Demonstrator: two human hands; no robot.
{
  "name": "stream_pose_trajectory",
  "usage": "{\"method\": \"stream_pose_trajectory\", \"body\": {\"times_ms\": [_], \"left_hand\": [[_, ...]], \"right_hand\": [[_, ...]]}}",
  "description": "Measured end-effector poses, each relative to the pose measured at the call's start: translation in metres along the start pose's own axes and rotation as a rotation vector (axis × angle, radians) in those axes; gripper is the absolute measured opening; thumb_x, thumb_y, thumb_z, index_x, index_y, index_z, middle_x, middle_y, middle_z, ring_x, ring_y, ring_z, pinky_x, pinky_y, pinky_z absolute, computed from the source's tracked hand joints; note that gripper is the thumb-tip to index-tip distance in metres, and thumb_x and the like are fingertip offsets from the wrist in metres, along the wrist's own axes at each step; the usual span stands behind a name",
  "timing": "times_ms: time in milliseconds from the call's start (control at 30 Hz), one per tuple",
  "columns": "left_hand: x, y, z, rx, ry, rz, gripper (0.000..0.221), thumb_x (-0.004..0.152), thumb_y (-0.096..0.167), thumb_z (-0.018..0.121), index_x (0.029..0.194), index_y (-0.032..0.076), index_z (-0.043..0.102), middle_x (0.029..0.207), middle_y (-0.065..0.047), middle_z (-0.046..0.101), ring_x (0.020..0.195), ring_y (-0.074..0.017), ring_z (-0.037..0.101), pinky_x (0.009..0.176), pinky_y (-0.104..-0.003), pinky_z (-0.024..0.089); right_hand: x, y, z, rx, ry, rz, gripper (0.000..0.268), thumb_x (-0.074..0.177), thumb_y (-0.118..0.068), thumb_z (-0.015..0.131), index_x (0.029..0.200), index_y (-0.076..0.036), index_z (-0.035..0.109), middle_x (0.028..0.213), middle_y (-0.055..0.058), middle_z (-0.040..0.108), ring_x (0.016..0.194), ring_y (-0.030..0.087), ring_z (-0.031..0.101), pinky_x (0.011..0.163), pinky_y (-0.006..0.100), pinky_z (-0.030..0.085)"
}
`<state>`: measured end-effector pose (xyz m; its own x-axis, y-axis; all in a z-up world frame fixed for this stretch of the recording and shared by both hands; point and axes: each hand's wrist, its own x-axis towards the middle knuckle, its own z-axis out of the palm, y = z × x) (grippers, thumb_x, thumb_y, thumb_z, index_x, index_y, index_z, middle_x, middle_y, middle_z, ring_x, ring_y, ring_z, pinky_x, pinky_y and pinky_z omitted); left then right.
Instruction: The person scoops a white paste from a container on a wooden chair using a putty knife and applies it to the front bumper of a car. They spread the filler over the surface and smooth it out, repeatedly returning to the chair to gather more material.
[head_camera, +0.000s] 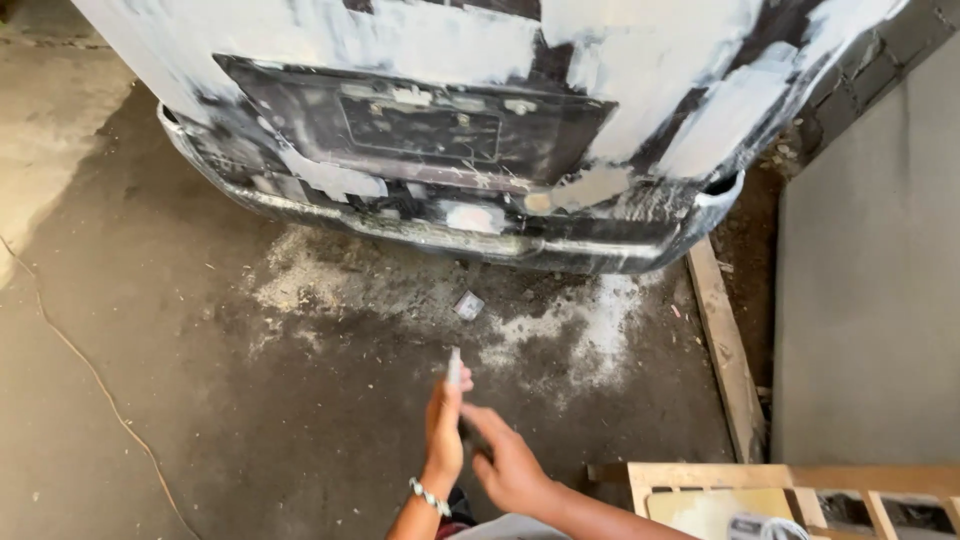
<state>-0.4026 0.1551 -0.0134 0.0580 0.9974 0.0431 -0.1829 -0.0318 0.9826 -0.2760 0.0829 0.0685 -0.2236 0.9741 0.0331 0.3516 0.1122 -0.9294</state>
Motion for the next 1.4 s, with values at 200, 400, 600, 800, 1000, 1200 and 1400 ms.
{"method": "stream_pose_trajectory", "body": {"times_ms": [200,400,600,800,1000,1200,1400], "left_hand": [[0.032,0.006,-0.03,-0.059,0.058,0.021,0.058,0.103,0.043,0.05,0.141,0.0,0.054,0.138,-0.012,0.061,0.129,-0.0237,0.056,0.11,-0.037,0.042],[0.022,0.04,-0.051,-0.005,-0.116,0.041,0.059,0.103,0.046,0.048,0.142,0.002,0.054,0.139,-0.01,0.061,0.131,-0.022,0.055,0.111,-0.036,0.04],[0.013,0.057,-0.075,0.203,-0.101,0.23,0.057,0.106,0.049,0.045,0.137,0.003,0.059,0.137,-0.01,0.062,0.128,-0.023,0.057,0.108,-0.036,0.042],[0.007,0.051,-0.092,0.212,0.035,0.135,0.064,0.103,0.054,0.041,0.139,0.004,0.06,0.138,-0.01,0.061,0.127,-0.0217,0.057,0.107,-0.036,0.043],[0.016,0.034,-0.099,-0.047,0.081,0.045,0.062,0.102,0.05,0.05,0.142,0.003,0.054,0.138,-0.012,0.06,0.126,-0.0232,0.056,0.107,-0.037,0.044],[0.006,0.03,-0.08,0.045,-0.074,0.06,0.062,0.104,0.048,0.051,0.143,0.001,0.055,0.138,-0.014,0.062,0.127,-0.0248,0.057,0.108,-0.037,0.044],[0.0,0.05,-0.047,0.116,-0.264,0.084,0.067,0.104,0.049,0.048,0.151,0.002,0.045,0.153,-0.012,0.049,0.142,-0.0237,0.045,0.115,-0.037,0.035]], "right_hand": [[0.032,-0.014,0.019,0.105,0.122,-0.111,0.071,0.077,0.012,0.053,0.146,-0.005,0.048,0.133,0.017,0.059,0.129,0.033,0.059,0.106,0.036,0.044],[0.056,-0.009,0.04,0.172,0.181,0.036,0.067,0.081,0.012,0.051,0.145,-0.006,0.048,0.129,0.015,0.065,0.125,0.03,0.062,0.106,0.033,0.046],[0.069,-0.031,0.053,0.024,0.148,-0.134,0.069,0.077,0.014,0.054,0.143,-0.006,0.046,0.134,0.016,0.059,0.128,0.03,0.058,0.1,0.035,0.047],[0.065,-0.045,0.073,-0.031,-0.018,-0.128,0.073,0.074,0.015,0.053,0.143,-0.008,0.048,0.128,0.016,0.061,0.128,0.032,0.059,0.106,0.037,0.044],[0.058,-0.051,0.078,-0.02,0.015,-0.198,0.076,0.074,0.014,0.053,0.147,-0.008,0.045,0.137,0.018,0.058,0.135,0.036,0.054,0.111,0.042,0.041],[0.051,-0.025,0.069,0.195,0.114,0.083,0.06,0.092,0.005,0.053,0.148,-0.012,0.041,0.14,0.013,0.057,0.133,0.03,0.06,0.102,0.037,0.051],[0.049,-0.006,0.044,0.163,0.248,0.145,0.052,0.094,0.005,0.058,0.143,-0.01,0.05,0.13,0.014,0.064,0.124,0.027,0.062,0.1,0.033,0.052]]}}
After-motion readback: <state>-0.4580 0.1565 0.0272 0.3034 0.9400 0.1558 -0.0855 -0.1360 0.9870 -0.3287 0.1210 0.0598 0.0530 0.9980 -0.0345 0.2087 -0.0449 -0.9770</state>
